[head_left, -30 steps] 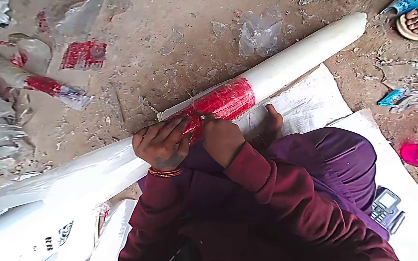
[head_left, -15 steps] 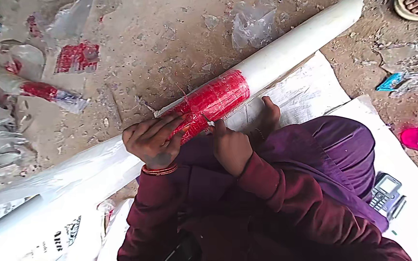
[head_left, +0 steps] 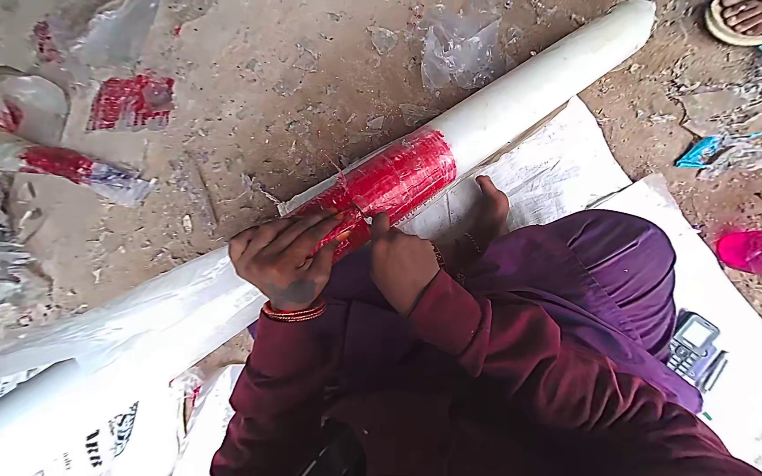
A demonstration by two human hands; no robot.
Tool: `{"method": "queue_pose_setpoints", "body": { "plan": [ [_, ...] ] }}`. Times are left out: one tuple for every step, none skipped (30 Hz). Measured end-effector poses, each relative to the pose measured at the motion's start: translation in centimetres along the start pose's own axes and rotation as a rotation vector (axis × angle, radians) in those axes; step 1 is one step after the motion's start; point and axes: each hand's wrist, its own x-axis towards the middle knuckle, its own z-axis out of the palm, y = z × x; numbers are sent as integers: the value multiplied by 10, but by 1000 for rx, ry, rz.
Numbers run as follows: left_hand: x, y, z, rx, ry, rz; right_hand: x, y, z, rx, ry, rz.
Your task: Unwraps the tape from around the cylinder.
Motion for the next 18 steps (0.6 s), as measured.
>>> {"method": "queue_pose_setpoints", "body": {
  "plan": [
    [-1, 0, 0, -10, -4, -1, -4, 3, 6, 6, 52, -11],
    [-1, 0, -1, -21, -8, -4, -8, 6, 11, 12, 59, -16],
    [-2, -1, -1, -31, -9, -3, -13, 10, 14, 15, 41, -21],
    [-2, 0, -1, -38, -10, 0, -18, 13, 14, 25, -18, -10],
    [-2, 1, -2, -46, -7, 5, -23, 18, 16, 36, -46, -6],
    [-2, 2, -2, -53, 0, 9, -26, 24, 19, 51, -46, -6],
    [-2, 2, -2, -55, 5, 12, -29, 29, 22, 74, -16, -14],
    [-1, 3, -2, -50, 6, 14, -31, 32, 24, 109, 29, -27],
    [-1, 3, -2, -47, 2, 14, -31, 33, 26, 145, 101, -50],
    [-2, 3, -3, -43, -1, 10, -29, 33, 25, 170, 152, -71],
    [-3, 3, -3, -39, -6, 8, -25, 30, 22, 179, 161, -81],
    [-3, 3, -4, -37, -6, 7, -19, 27, 16, 171, 132, -78],
    [-1, 3, -3, -36, 1, 10, -11, 24, 6, 161, 59, -66],
    [1, 3, -3, -34, 5, 12, -4, 20, -3, 152, -32, -50],
    [1, 3, -3, -32, 6, 9, 2, 16, -11, 145, -129, -33],
    [1, 3, -2, -32, 7, 7, 7, 13, -17, 139, -206, -19],
    [0, 3, -2, -30, 6, 6, 10, 10, -19, 134, -242, -15],
    [0, 3, -2, -29, 3, 6, 12, 8, -19, 129, -243, -16]
  ]
}}
